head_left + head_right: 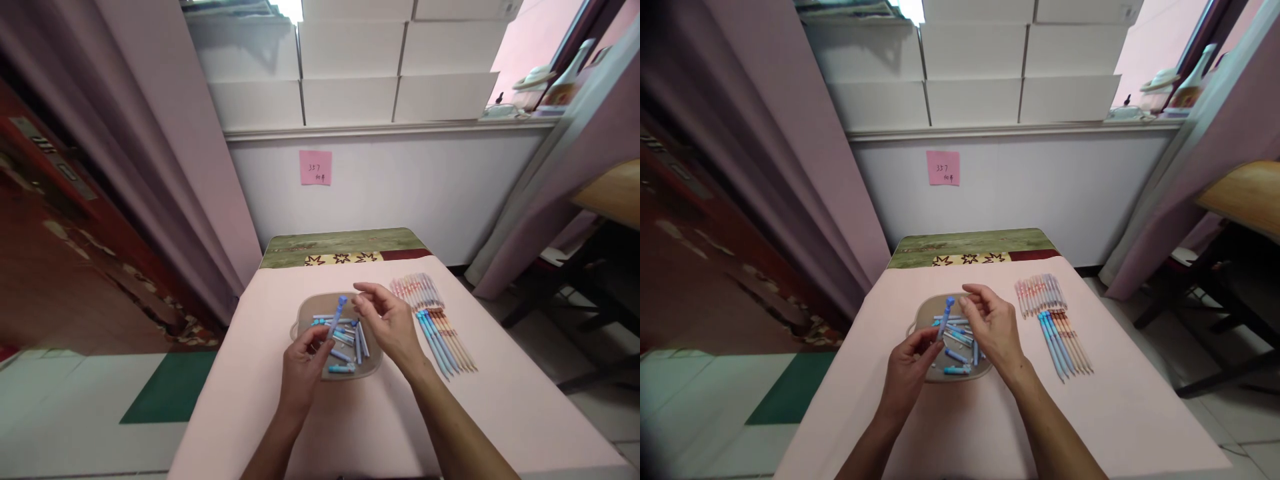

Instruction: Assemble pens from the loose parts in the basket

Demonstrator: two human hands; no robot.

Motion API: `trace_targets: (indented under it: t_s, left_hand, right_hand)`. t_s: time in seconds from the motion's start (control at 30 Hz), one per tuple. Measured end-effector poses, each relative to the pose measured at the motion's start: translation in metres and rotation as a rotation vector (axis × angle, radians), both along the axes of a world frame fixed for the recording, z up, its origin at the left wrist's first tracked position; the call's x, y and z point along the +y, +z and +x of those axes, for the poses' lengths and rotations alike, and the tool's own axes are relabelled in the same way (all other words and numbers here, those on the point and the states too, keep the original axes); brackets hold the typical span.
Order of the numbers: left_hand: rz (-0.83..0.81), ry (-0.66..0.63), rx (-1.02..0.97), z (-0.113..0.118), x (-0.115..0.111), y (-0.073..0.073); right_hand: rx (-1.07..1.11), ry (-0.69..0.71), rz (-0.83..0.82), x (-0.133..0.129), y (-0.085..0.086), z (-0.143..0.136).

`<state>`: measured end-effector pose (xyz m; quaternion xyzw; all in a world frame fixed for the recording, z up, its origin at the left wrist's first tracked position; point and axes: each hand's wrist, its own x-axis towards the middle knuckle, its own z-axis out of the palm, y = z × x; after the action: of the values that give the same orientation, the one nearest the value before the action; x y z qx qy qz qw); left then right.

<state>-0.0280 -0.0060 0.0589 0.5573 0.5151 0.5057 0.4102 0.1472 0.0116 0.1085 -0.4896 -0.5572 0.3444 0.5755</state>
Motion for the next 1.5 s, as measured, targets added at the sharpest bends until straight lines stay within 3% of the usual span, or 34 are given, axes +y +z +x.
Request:
trace_targets:
  t_s: [0.13,0.3,0.47,0.63,0.77,0.9,1.1,1.5]
  left_hand:
    - [-0.036,-0.072,-0.107,0.006,-0.001,-0.001]
    - [-0.007,-0.081,-0.081,0.016,-0.004,0.000]
    - [0.033,-0.067,-0.044,0.023,-0.011,0.002]
    - [0.048,-0.032,0.033,0.016,-0.014,0.005]
    - [0.028,0.055,0.057,-0.007,-0.009,0.001]
    - [-0.027,0.133,0.107,-0.035,-0.009,-0.010]
    - [-0.135,0.211,0.193,-0.062,-0.016,-0.023]
    - [-0.304,0.276,0.226,-0.072,-0.017,-0.032]
  right_hand:
    - [0.034,0.035,-0.105,-0.007,-0.018,0.000]
    - [0.054,0.105,-0.198,-0.021,-0.039,-0.017]
    - [0.120,0.054,-0.184,-0.027,-0.032,-0.024]
    - [0.116,-0.141,-0.117,-0.023,-0.029,0.020]
    - [-0.158,-0.321,-0.206,-0.028,-0.047,0.076]
    - [-0.603,-0.487,-0.478,-0.041,-0.073,0.108]
    - [-0.902,-0.457,-0.738,-0.040,-0.098,0.115]
    - [-1.146,-0.430,-0.790,-0.010,-0.107,0.117]
